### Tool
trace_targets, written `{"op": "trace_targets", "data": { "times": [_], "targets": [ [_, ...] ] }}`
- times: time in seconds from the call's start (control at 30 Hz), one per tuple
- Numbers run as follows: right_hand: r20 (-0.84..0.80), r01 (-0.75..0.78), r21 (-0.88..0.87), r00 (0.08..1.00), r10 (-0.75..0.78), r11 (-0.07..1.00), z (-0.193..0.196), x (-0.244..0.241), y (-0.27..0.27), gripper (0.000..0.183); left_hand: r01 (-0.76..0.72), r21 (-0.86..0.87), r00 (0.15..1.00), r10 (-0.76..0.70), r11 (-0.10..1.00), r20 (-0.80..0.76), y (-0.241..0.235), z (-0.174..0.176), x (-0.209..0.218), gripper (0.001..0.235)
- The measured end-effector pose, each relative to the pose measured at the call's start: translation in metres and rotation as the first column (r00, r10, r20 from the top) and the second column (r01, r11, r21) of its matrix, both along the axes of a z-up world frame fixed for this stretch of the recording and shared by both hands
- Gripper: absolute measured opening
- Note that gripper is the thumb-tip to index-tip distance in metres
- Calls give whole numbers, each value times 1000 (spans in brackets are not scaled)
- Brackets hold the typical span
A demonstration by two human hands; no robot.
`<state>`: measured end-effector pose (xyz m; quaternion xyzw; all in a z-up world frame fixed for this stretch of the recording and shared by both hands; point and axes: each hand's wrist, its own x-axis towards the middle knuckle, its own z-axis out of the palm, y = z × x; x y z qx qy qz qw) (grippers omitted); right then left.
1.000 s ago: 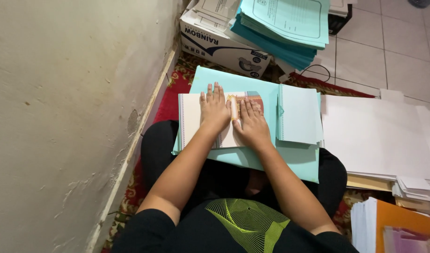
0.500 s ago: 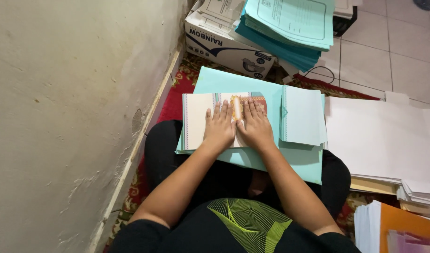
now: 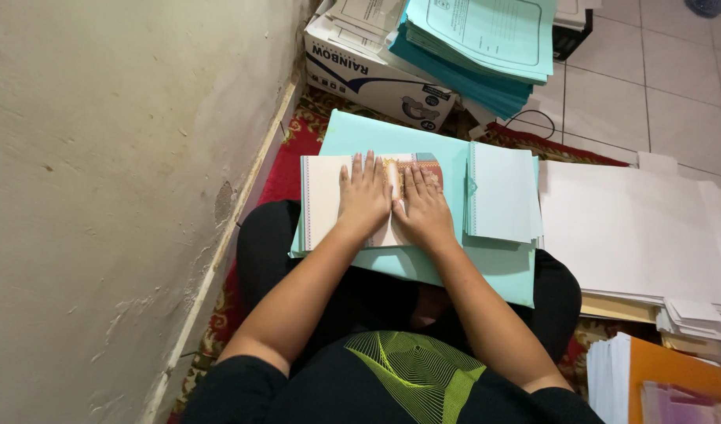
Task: The person is finishing invitation cards by pressing them flat with their hands and organizing them into stacks.
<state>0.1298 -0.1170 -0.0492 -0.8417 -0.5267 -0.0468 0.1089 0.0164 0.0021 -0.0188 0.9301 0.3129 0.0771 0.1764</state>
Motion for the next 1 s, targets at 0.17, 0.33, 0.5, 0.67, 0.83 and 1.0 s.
{"op": "trace_targets", "data": {
  "times": [0.17,0.33,0.5,0.67,0.83,1.0],
  "targets": [
    [-16,-11,13,1000,11,1000,-2,2,1,76,50,67,999,-51,996,6,-32,3,-32,63],
    [-11,-17,25,1000,17,1000,-3,3,1,76,51,106,997,-57,993,51,-27,-8,-29,63],
    [-13,-15,2,1000,15,1000,-3,3,2,76,-21,139,996,9,990,86,8,-25,1,60],
    [-54,2,-38,999,-4,999,8,0,6,77,-41,152,989,19,987,146,2,0,-4,58],
    [-66,24,-54,997,-27,998,-2,18,34,80,-43,203,989,13,978,145,0,-6,-8,59],
    [-95,14,-48,995,-18,999,11,28,50,79,-31,132,991,13,991,135,2,2,-8,59]
  ]
}}
